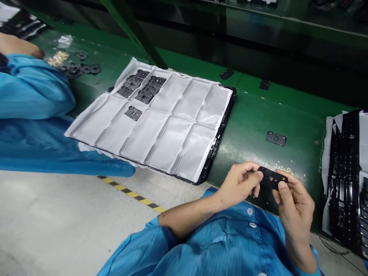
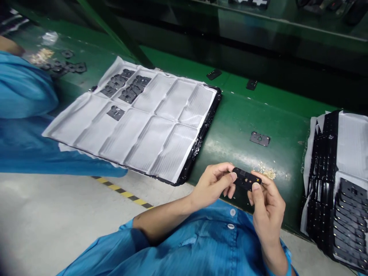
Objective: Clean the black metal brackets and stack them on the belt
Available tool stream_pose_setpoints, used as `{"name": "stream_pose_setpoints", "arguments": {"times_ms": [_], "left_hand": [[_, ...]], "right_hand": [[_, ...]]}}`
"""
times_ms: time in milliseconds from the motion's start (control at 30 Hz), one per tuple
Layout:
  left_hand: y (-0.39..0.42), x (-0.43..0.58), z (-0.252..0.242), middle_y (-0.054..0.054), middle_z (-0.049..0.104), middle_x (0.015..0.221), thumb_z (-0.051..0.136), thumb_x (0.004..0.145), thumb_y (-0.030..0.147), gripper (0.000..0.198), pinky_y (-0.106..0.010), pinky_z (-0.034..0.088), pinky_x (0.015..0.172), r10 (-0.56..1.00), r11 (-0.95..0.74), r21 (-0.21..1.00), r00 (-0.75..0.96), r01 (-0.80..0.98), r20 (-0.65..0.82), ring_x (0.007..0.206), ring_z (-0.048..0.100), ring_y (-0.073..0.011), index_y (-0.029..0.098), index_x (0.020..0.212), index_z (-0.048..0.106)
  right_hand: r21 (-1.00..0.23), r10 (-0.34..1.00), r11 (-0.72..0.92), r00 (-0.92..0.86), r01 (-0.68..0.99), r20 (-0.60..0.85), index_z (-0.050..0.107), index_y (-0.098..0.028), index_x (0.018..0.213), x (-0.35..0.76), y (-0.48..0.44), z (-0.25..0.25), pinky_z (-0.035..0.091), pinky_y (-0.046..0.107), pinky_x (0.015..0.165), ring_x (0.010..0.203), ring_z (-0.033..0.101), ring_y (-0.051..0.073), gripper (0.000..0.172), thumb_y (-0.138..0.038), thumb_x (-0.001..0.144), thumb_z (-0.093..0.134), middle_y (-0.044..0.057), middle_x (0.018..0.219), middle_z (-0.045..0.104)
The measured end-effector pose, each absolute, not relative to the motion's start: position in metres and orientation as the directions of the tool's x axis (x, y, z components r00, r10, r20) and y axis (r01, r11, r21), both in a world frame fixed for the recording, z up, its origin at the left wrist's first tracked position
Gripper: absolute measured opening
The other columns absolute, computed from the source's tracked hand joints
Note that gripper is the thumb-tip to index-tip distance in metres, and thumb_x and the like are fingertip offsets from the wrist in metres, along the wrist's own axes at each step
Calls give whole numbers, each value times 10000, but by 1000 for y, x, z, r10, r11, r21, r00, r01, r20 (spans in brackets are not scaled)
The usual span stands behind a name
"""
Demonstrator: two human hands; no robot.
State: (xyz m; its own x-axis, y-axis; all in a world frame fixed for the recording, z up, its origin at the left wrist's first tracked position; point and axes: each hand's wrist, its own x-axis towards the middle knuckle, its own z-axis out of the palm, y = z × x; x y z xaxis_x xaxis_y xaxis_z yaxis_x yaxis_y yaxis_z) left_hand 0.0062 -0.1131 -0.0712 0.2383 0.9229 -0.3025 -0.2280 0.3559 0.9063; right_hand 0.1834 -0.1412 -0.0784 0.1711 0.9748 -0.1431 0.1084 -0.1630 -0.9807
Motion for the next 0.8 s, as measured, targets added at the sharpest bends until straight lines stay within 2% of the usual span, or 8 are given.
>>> {"name": "stream_pose_setpoints", "arguments": {"times_ms": [200,367,500,700,800], "left_hand": [[-112,8,-67,42,577,518,666,952,429,318,-183,385,479,930,339,902,242,-269,-277,442,541,-82,119,970,735],[-109,8,-69,35,586,490,635,933,353,311,-185,401,460,917,383,883,230,-272,-326,408,523,-82,93,1011,788],[-106,6,-70,27,595,497,616,917,327,319,-187,409,450,916,389,880,210,-272,-340,400,527,-83,91,996,815],[-110,4,-70,6,621,520,636,962,386,380,-186,418,451,907,396,876,266,-275,-327,418,537,-86,65,1061,815],[-113,4,-71,5,622,526,669,970,455,427,-188,422,448,906,395,877,277,-275,-321,416,534,-85,63,1067,807]], "right_hand": [[-962,960,-242,174,130,-218,830,-174,1141,190,-141,-85,443,221,467,512,517,103,321,-434,958,787,1,701,663],[-961,966,-237,136,143,-219,827,-182,1219,189,-140,-80,495,240,491,518,532,104,355,-433,976,763,36,808,730],[-963,984,-177,67,205,-166,804,-200,1295,189,-141,-75,516,252,524,542,564,123,374,-413,994,741,15,753,696],[-972,980,-163,143,169,-140,816,-167,1098,184,-141,-83,392,220,438,459,456,97,262,-381,993,706,-30,629,596],[-977,978,-131,181,167,-100,805,-159,1026,179,-140,-88,382,225,439,444,445,97,241,-367,991,688,-44,594,560]]}}
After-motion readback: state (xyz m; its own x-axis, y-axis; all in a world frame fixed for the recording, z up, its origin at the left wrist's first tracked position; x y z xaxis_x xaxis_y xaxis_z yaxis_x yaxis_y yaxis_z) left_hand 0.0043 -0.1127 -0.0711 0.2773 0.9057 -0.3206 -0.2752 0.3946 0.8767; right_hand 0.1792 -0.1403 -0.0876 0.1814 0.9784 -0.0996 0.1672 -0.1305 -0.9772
